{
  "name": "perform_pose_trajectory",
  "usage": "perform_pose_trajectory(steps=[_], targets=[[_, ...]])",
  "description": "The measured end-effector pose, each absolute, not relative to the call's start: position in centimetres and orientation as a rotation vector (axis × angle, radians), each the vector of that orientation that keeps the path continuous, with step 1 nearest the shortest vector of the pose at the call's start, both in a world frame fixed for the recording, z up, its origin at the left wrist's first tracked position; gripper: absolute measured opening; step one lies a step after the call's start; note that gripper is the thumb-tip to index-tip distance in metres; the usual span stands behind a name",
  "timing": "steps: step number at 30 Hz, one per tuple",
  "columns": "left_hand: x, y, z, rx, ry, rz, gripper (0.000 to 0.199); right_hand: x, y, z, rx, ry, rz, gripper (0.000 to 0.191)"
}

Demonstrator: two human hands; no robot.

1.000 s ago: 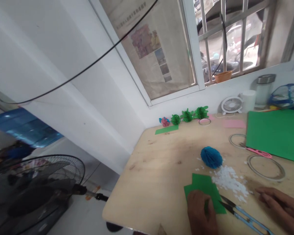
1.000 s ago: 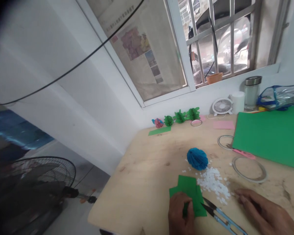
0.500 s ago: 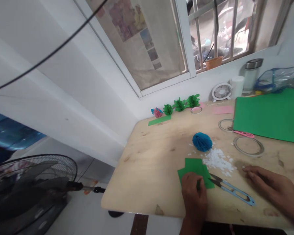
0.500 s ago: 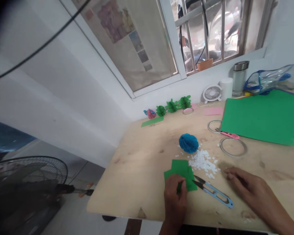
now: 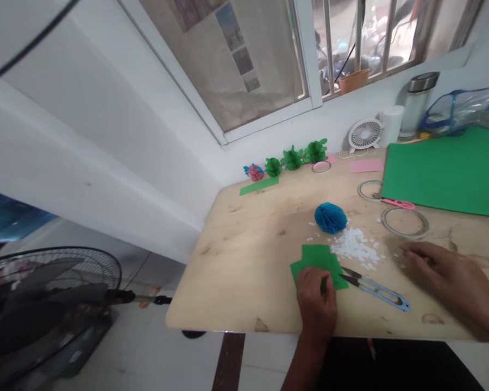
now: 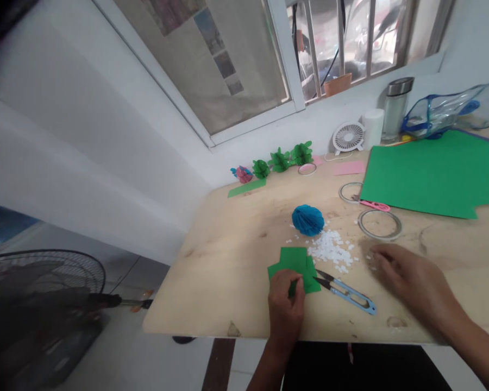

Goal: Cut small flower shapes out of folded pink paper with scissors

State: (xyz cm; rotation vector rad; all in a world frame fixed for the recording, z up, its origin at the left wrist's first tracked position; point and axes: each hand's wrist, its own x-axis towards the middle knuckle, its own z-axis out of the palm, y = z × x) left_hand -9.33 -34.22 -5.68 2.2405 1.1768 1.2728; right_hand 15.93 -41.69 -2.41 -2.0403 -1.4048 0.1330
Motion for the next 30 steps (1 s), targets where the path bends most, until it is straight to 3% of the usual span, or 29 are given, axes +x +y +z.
perform_pose_trajectory(steps=[14, 30], targets=[[-9.2, -34.1, -5.6, 2.231, 1.174, 1.243, 0.016, 14.1, -37.8, -2.6, -1.906, -1.854, -0.076, 0.033], [-9.2, -34.2, -5.6, 2.122, 1.206, 1.241, 0.017, 18.8, -38.7, -2.3, -2.067, -1.841, -0.295, 0.039]])
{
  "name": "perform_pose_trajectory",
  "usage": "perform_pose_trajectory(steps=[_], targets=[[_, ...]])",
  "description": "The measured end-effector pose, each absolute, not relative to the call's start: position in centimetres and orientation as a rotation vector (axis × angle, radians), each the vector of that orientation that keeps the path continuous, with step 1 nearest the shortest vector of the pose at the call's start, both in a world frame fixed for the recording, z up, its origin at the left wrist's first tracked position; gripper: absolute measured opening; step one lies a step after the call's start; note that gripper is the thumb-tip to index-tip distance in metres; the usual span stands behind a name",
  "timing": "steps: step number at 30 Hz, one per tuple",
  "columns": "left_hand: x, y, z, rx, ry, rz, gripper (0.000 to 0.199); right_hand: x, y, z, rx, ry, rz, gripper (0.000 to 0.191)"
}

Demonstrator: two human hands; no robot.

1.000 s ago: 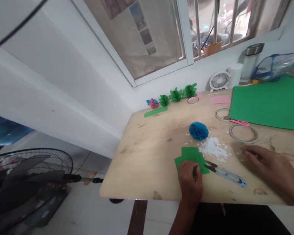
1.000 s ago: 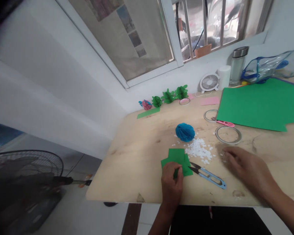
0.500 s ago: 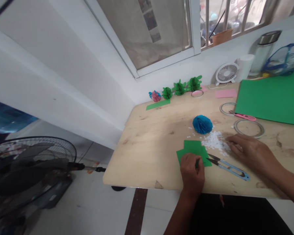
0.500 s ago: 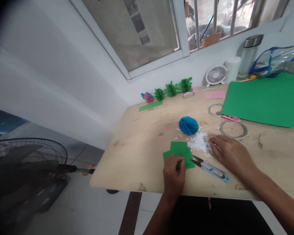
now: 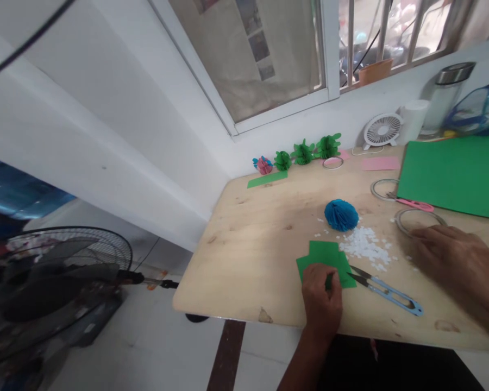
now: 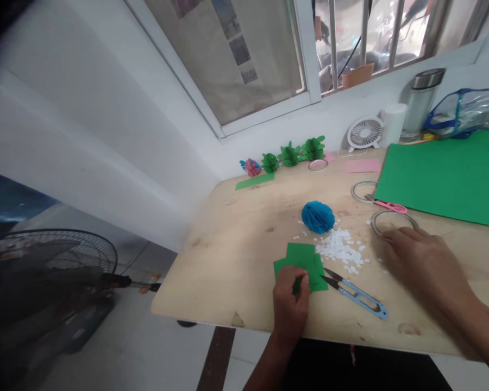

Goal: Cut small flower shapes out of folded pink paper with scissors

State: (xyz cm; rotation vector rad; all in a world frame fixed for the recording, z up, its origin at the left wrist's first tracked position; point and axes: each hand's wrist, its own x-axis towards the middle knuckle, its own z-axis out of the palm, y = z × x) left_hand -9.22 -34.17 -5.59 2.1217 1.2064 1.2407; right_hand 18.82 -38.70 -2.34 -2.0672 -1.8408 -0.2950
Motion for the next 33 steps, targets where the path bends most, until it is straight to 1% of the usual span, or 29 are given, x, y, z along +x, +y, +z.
perform_pose_trajectory(steps=[3, 6, 12, 15, 19, 24, 26, 29, 33], targets=[[-9.2, -34.2, -5.6, 2.126, 1.222, 1.239, 0.017, 17.2, -39.6, -2.7, -1.988, -1.876, -0.304, 0.038], [-9.2, -34.2, -5.6, 2.124, 1.212, 1.264, 0.016, 15.1, -40.6, -3.7, -1.781, -1.924, -0.309, 0.039], [-9.9, -34.4, -5.4, 2.096, 1.218, 1.379, 0.015, 11.9, -42.1, -5.4, -1.658, -1.974, -0.223, 0.035], [-10.8, -34.4, -5.6, 2.107, 1.284, 1.39, 0.015, 11.2, -42.5, -5.9, -1.632, -2.001, -0.189, 0.036], [-11.6, -34.3, -5.9, 2.196, 1.354, 1.299, 0.017, 11.0, -42.5, -7.3, -1.605, -1.985, -0.179, 0.039], [-11.5, -34.3, -5.9, 2.356, 1.327, 1.073, 0.035, 11.1, -41.9, -9.3, -1.55, -1.998, -0.302, 0.04], [-11.4, -34.3, -6.0, 2.37, 1.326, 1.018, 0.039, 11.0, -41.7, -9.6, -1.526, -2.006, -0.353, 0.039], [-11.5, -34.5, -6.3, 2.356, 1.325, 1.006, 0.036, 10.9, -41.6, -9.6, -1.538, -1.989, -0.413, 0.039], [-11.9, -34.6, -6.5, 2.365, 1.307, 0.989, 0.034, 11.1, -41.6, -9.0, -1.516, -2.031, -0.393, 0.034]])
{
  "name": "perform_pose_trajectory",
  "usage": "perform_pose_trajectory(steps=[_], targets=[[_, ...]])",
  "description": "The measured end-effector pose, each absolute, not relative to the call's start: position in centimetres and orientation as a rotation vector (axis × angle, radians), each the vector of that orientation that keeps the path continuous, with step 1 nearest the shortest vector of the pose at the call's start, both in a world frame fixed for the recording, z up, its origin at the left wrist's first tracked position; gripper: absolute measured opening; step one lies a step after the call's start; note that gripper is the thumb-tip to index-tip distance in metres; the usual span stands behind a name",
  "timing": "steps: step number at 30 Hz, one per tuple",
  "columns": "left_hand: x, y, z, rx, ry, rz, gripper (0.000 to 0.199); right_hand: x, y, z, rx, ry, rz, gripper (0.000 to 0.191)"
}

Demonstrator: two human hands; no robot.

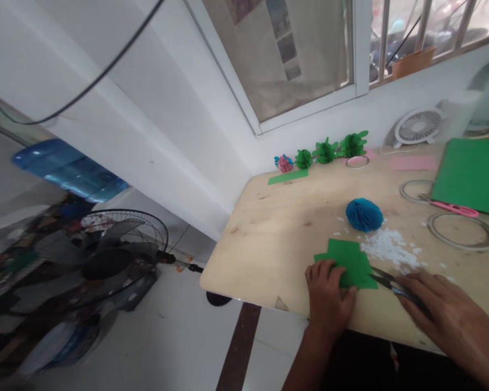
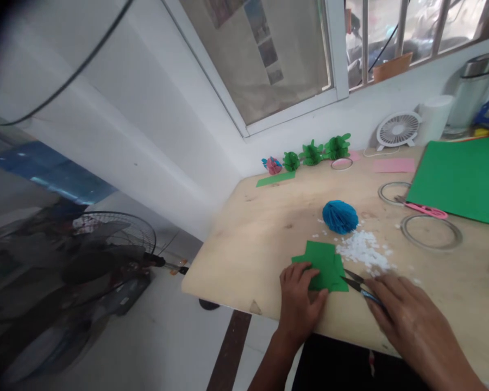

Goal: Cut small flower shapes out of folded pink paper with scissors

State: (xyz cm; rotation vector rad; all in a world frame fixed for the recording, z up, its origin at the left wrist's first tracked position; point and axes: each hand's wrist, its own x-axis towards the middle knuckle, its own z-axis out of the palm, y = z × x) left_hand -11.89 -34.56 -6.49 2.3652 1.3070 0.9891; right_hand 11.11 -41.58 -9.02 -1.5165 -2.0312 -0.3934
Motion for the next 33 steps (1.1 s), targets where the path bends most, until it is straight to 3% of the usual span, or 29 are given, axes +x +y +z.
perform_pose_trajectory(steps=[5, 15, 23, 33], targets=[[-12.1, -34.3, -6.3, 2.4, 1.307, 0.929, 0.042, 11.8, -41.9, -8.3, -1.553, -1.992, -0.29, 0.03], [-12.5, -33.6, -6.1, 2.5, 1.277, 0.848, 0.037, 11.5, -42.5, -7.5, -1.657, -1.944, -0.285, 0.029], [-13.7, -31.9, -5.0, 2.916, 0.939, 0.623, 0.011, 11.4, -42.6, -7.2, -1.654, -1.945, -0.255, 0.031], [-13.5, -31.4, -5.4, 3.134, 0.744, 0.588, 0.018, 11.3, -42.5, -8.2, -1.648, -1.944, -0.286, 0.028]])
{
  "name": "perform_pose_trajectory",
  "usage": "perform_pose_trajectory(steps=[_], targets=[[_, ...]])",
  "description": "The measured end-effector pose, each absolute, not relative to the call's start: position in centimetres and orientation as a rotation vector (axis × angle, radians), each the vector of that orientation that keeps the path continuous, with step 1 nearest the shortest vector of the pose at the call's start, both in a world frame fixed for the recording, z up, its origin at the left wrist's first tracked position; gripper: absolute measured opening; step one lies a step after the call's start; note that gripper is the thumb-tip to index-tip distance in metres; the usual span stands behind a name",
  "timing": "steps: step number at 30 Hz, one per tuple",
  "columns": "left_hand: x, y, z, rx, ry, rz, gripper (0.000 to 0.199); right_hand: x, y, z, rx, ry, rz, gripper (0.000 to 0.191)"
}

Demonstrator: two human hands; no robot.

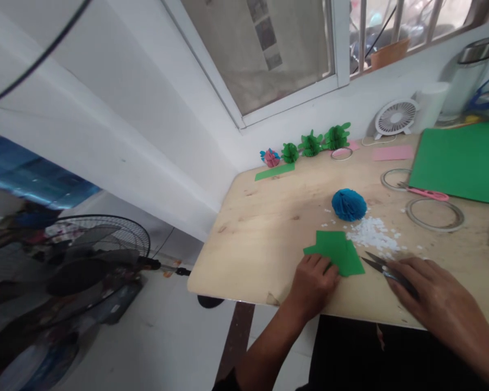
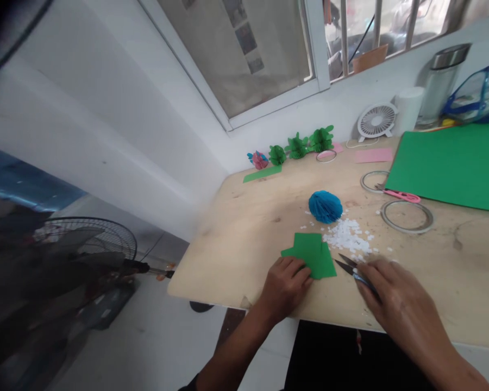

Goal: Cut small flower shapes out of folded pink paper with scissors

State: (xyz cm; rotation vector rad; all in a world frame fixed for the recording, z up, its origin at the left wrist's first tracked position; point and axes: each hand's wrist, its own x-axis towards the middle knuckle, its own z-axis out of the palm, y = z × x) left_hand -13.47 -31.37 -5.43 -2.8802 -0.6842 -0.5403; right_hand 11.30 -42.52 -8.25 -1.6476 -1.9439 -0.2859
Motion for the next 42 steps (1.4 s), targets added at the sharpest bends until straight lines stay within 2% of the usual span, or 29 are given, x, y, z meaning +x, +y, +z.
perform_pose_trajectory(steps=[12, 29, 36, 42], targets=[[-13.3, -31.2, -6.0, -2.825, -0.696, -0.635, 0.014, 11.3, -41.9, -10.0, -1.633, -1.996, -0.34, 0.027], [-14.5, -30.9, -4.9, -2.889, -0.71, -0.513, 0.008, 7.5, -40.4, -7.9, -1.569, -2.005, -0.438, 0.025], [-14.1, -30.5, -4.5, -2.903, -0.656, -0.45, 0.01, 9.7, -41.3, -8.5, -1.601, -2.012, -0.476, 0.029], [-13.9, -31.4, -5.2, -2.883, -0.784, -0.689, 0.012, 13.9, -40.9, -6.5, -1.553, -1.995, -0.442, 0.033]])
